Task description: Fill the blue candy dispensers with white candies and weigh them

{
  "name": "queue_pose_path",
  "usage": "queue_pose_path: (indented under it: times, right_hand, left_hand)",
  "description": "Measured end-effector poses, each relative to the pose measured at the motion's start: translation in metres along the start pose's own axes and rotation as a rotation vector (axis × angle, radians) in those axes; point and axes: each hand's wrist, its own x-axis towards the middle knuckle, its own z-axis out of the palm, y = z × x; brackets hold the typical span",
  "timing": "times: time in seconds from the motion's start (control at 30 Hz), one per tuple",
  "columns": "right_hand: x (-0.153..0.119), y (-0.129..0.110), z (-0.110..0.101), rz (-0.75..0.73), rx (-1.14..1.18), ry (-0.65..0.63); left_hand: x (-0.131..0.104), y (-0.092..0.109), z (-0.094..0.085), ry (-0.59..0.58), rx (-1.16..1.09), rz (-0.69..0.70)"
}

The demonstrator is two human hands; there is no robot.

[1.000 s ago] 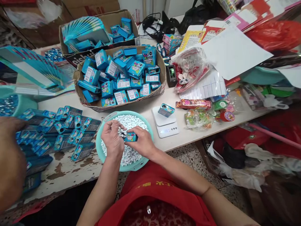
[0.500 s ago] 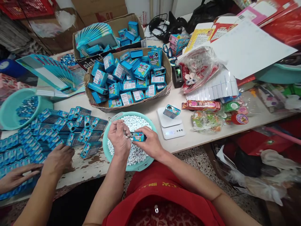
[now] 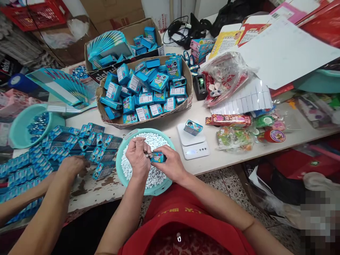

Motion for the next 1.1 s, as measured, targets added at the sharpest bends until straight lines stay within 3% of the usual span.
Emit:
queue_pose_path:
  times: [0.13,0.27,0.37,0.43,0.5,0.57,0.63,0.77,0.9,1.0,1.1]
  right_hand:
    - [0.003,0.001,0.002,0.009,-0.001,-0.008]
    - [0.0,-0.003,-0.009,0.013,0.053,0.003]
    - [-0.007,-0.003,-0.031,-0.012,0.162,0.027]
    - [-0.016,0.0,-0.05,-0.008,0.179,0.065]
    - [-0.027,0.009,-0.07,0.043,0.152,0.123]
    - [-0.041,0.02,-0.089,0.122,0.118,0.197]
    - [-0.056,0.032,-0.107,0.209,0.087,0.279]
    - [-0.086,0.055,-0.134,0.376,0.021,0.43]
    - [-0.109,0.071,-0.15,0.475,-0.009,0.575]
    - [-0.118,0.08,-0.154,0.509,-0.005,0.637]
    - [-0.122,0.084,-0.154,0.53,0.013,0.657]
  left_hand:
    - [-0.002,0.001,0.003,0.05,-0.039,-0.008]
    - [0.012,0.017,-0.006,0.034,-0.196,-0.192]
    - [0.029,0.02,-0.026,0.124,-0.291,-0.349]
    - [0.035,0.012,-0.04,0.198,-0.188,-0.506]
    - [0.035,-0.001,-0.048,0.154,-0.031,-0.653]
    - [0.032,-0.014,-0.044,0.019,0.097,-0.686]
    - [0.032,-0.025,-0.027,-0.148,0.203,-0.655]
    - [0.047,-0.045,0.036,-0.509,0.369,-0.609]
    - [0.072,-0.066,0.091,-0.71,0.543,-0.518]
    - [0.082,-0.075,0.112,-0.83,0.663,-0.407]
    - [0.086,-0.079,0.125,-0.895,0.922,-0.237]
